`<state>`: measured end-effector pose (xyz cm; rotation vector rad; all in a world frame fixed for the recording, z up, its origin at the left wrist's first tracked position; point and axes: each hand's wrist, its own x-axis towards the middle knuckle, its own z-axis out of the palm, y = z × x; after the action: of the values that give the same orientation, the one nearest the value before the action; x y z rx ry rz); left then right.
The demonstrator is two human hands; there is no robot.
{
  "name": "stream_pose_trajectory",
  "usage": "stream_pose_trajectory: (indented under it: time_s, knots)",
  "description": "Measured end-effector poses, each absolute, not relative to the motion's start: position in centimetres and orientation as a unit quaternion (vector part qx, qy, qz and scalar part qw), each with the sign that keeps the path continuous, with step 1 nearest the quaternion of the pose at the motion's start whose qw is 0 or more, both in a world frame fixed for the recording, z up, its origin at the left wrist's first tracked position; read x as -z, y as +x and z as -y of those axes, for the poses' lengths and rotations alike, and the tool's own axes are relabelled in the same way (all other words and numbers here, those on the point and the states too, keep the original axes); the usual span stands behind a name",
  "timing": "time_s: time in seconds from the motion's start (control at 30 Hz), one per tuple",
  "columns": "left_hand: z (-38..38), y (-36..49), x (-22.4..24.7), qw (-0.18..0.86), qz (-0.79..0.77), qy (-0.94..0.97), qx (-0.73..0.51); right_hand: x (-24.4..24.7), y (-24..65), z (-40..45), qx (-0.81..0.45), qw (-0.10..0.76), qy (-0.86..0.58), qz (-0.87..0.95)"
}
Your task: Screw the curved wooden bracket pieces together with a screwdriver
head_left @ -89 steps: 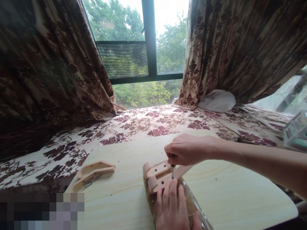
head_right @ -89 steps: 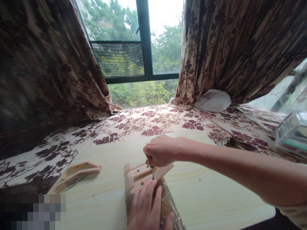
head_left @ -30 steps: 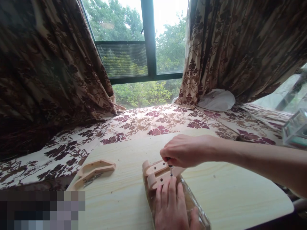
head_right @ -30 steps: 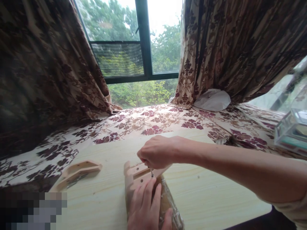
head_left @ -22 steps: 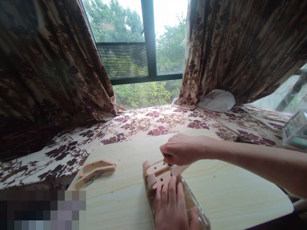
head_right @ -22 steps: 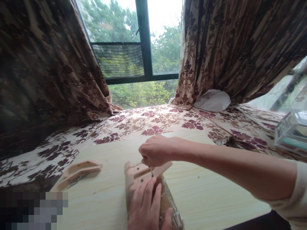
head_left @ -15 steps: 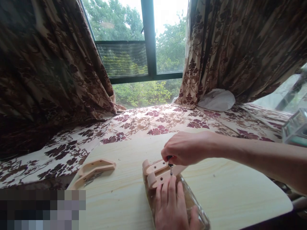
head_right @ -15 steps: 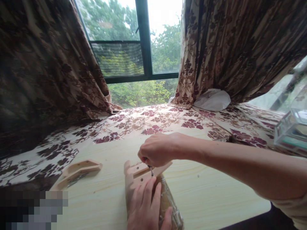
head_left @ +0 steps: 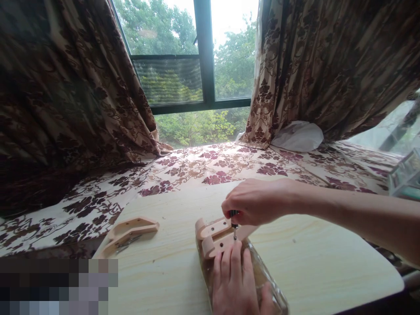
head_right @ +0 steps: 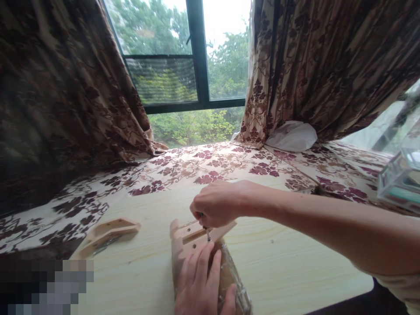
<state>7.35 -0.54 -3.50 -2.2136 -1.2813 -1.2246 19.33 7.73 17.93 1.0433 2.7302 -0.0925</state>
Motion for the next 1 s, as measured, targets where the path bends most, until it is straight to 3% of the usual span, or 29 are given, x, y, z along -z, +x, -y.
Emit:
stream_pose_trajectory:
  time_s: [1.0]
  knots:
    - [0.6, 7.5, 3.4, 0.138, 0.450, -0.768, 0.434, -17.5, 19.2, -7.4, -0.018, 0.103, 0.372, -0.922]
